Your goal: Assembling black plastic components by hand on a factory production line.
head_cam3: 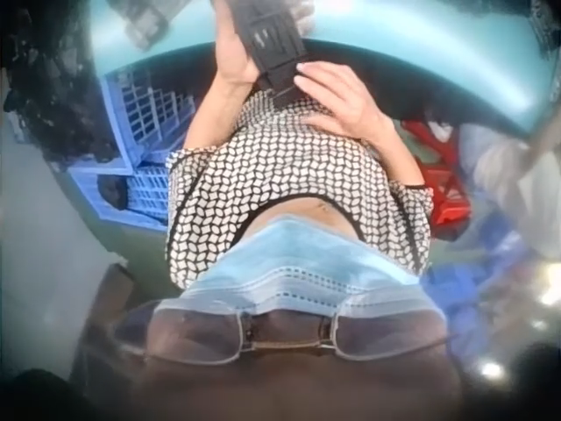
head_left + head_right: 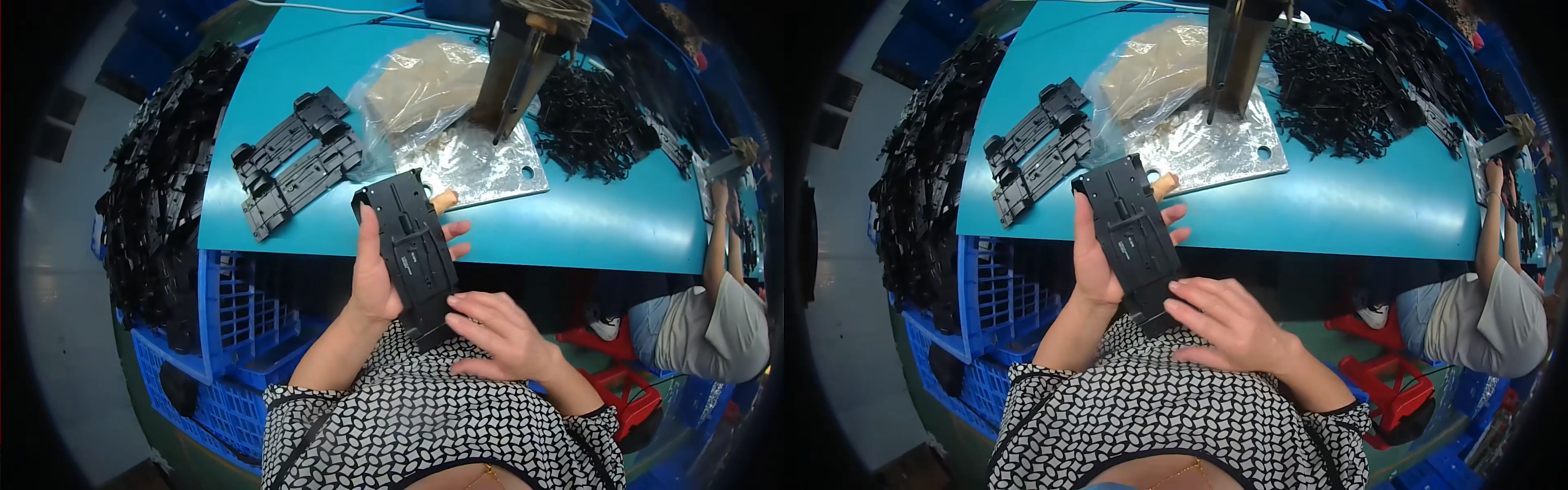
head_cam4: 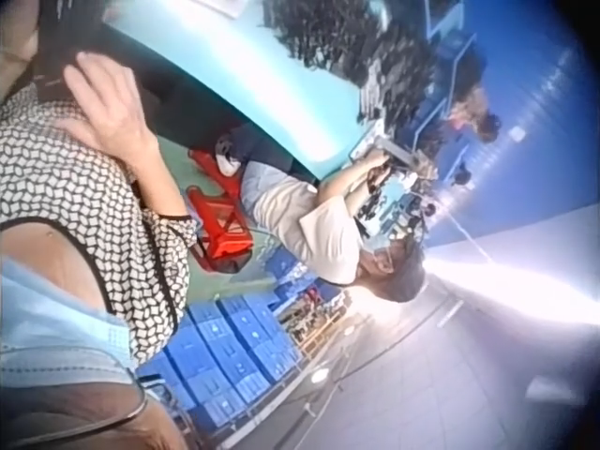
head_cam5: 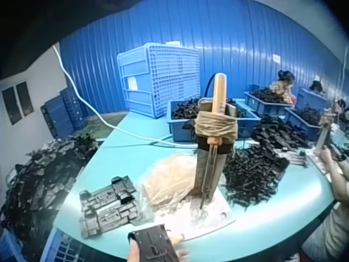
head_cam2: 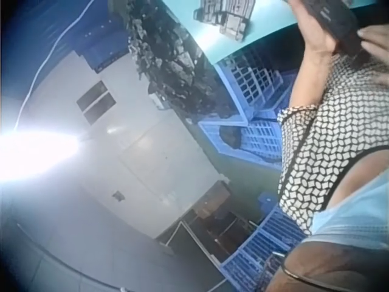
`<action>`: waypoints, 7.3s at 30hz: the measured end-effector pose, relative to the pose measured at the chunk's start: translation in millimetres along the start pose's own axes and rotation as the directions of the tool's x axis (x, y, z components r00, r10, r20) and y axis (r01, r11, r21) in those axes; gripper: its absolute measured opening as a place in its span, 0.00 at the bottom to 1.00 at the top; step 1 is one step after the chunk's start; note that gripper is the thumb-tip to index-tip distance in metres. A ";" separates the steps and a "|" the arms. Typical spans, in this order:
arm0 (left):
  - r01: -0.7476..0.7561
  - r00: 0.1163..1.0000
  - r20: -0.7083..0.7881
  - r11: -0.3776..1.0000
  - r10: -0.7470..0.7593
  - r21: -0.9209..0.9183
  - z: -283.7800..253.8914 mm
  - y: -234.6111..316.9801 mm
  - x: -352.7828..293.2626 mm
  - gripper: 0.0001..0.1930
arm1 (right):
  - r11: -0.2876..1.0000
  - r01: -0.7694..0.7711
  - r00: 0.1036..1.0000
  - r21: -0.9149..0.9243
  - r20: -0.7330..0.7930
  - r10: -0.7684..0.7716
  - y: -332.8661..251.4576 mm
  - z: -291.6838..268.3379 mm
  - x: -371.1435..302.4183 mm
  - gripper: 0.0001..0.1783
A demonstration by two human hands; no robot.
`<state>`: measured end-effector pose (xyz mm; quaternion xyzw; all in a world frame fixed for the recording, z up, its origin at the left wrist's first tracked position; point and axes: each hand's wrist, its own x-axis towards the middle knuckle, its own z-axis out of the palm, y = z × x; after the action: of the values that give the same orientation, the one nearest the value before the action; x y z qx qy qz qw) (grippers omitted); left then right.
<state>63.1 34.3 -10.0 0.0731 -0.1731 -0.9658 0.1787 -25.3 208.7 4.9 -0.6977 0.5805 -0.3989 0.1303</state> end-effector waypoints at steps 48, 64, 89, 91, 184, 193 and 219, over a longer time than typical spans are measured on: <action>0.389 0.912 -0.246 0.884 -0.330 0.259 14.2 -6.8 -4.5 0.16 | 0.623 -0.620 0.770 -0.477 -0.525 0.363 105.7 -88.7 7.7 0.13; 0.381 0.920 -0.185 0.903 -0.347 0.200 19.1 -13.9 -3.0 0.16 | 0.769 -0.579 0.808 -0.270 -0.315 0.497 100.2 -95.0 -1.4 0.07; 0.316 0.944 -0.110 0.948 -0.310 0.036 20.8 -30.6 -3.6 0.27 | 0.898 -0.091 0.956 -0.430 -0.292 -0.043 38.9 -32.4 46.3 0.18; 0.311 0.949 -0.065 0.949 -0.308 0.042 18.0 -30.3 -4.2 0.26 | 0.896 -0.078 0.957 -0.436 -0.285 -0.055 40.0 -31.5 46.0 0.18; 0.298 0.944 -0.232 0.912 -0.236 0.284 18.5 -33.2 -15.5 0.21 | 0.968 -0.250 0.966 0.032 -0.052 0.252 30.4 -44.2 38.0 0.11; 0.319 0.934 -0.255 0.907 -0.251 0.277 15.1 -35.8 -16.4 0.21 | 0.943 -0.324 0.946 0.070 0.012 0.324 29.0 -47.1 39.4 0.11; 0.118 0.979 -0.198 0.939 -0.055 0.322 24.7 -32.3 -29.6 0.19 | 0.991 -0.134 0.947 -0.010 -0.296 0.125 22.4 -20.8 25.2 0.17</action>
<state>75.1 81.2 3.6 0.1997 -0.3125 -0.9187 0.1363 -55.7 185.0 14.2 -0.5929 0.6438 -0.4803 0.0580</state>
